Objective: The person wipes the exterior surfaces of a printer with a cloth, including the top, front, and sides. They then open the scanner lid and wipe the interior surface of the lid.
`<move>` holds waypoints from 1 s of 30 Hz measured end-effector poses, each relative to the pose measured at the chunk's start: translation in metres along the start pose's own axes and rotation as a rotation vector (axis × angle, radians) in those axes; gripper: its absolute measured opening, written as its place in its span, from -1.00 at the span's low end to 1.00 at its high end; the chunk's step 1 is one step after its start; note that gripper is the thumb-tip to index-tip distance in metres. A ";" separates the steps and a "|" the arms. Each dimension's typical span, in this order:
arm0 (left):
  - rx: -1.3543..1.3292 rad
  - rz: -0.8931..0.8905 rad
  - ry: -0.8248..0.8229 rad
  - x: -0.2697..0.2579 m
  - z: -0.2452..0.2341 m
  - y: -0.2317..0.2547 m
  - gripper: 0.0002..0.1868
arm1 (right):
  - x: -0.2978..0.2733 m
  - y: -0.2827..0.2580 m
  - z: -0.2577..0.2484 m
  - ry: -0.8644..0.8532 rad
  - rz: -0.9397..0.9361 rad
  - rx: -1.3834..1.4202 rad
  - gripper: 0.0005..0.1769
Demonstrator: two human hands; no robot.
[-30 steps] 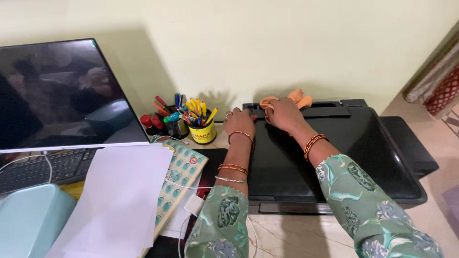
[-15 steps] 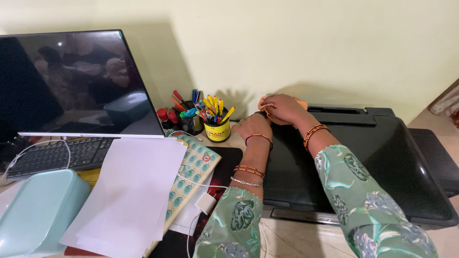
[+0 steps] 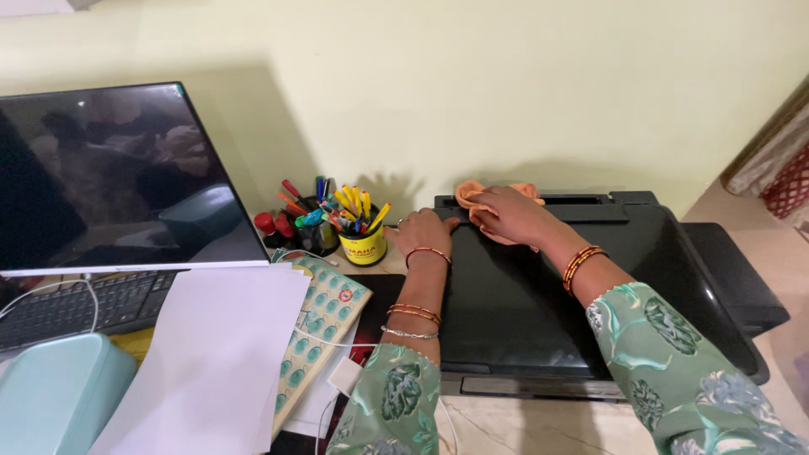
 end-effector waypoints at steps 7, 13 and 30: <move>0.044 0.216 0.104 0.005 0.009 0.021 -0.60 | -0.063 0.070 -0.034 -0.041 0.405 -0.089 -0.59; -0.008 0.386 0.162 0.007 0.024 0.032 -0.69 | -0.105 0.105 -0.053 -0.031 0.590 -0.215 -0.56; 0.079 0.868 -0.111 -0.056 0.045 0.108 -0.41 | -0.145 -0.024 -0.066 -0.115 0.218 -0.173 -0.49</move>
Point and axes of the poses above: each hand's wrist, its own x-axis towards the middle knuckle, its own z-axis out of the palm, y = z × x, the point moved 10 cm from there along x, towards the middle knuckle, and after that the axes turned 4 degrees about -z, right-handed, at the moved point
